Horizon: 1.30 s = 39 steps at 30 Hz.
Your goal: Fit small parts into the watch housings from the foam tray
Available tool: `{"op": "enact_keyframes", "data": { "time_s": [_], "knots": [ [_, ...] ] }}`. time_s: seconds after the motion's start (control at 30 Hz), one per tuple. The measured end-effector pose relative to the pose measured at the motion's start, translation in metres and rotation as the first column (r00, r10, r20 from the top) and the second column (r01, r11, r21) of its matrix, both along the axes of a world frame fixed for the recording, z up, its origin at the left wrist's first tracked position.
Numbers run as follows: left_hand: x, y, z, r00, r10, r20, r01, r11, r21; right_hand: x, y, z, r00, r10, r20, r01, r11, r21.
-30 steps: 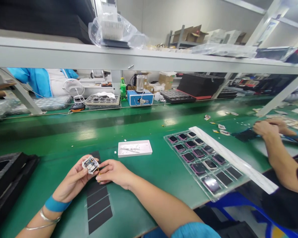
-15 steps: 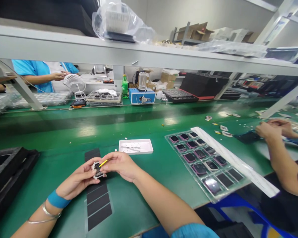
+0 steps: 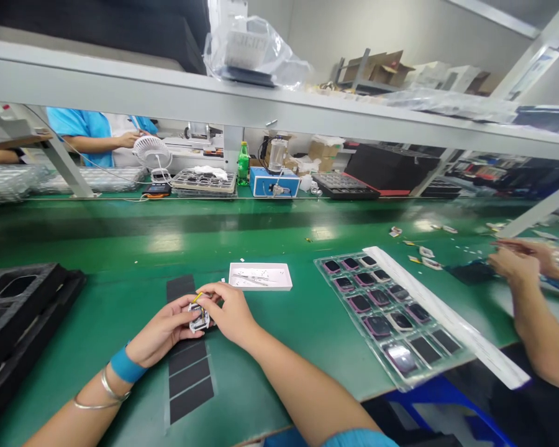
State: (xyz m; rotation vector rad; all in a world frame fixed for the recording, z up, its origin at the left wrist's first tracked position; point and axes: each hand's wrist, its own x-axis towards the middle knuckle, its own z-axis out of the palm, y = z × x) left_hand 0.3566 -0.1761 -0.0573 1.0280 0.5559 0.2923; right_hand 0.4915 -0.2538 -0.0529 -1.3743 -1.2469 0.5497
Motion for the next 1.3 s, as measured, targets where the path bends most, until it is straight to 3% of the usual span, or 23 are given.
{"op": "enact_keyframes", "data": {
  "time_s": [0.17, 0.37, 0.53, 0.77, 1.3],
  "knots": [
    [-0.002, 0.009, -0.001, 0.99, 0.126, -0.067, -0.124, 0.992, 0.034, 0.003, 0.021, -0.008, 0.999, 0.045, -0.03, -0.048, 0.992, -0.114],
    [-0.011, 0.039, -0.003, 0.896, 0.444, -0.024, -0.444, 0.892, -0.086, 0.007, 0.044, -0.014, 0.929, 0.077, 0.363, 0.035, 0.956, -0.291],
    [-0.012, 0.045, -0.008, 0.902, 0.431, -0.01, -0.428, 0.893, -0.14, -0.005, 0.041, -0.019, 0.844, 0.115, 0.524, 0.057, 0.952, -0.301],
    [-0.009, 0.038, -0.006, 0.916, 0.401, -0.014, -0.397, 0.901, -0.174, -0.008, 0.035, -0.02, 0.782, 0.13, 0.609, 0.081, 0.949, -0.306],
    [-0.003, 0.023, -0.01, 0.875, 0.483, -0.04, -0.484, 0.866, -0.125, -0.007, 0.038, -0.025, 0.835, 0.066, 0.546, 0.13, 0.94, -0.314]
  ]
}}
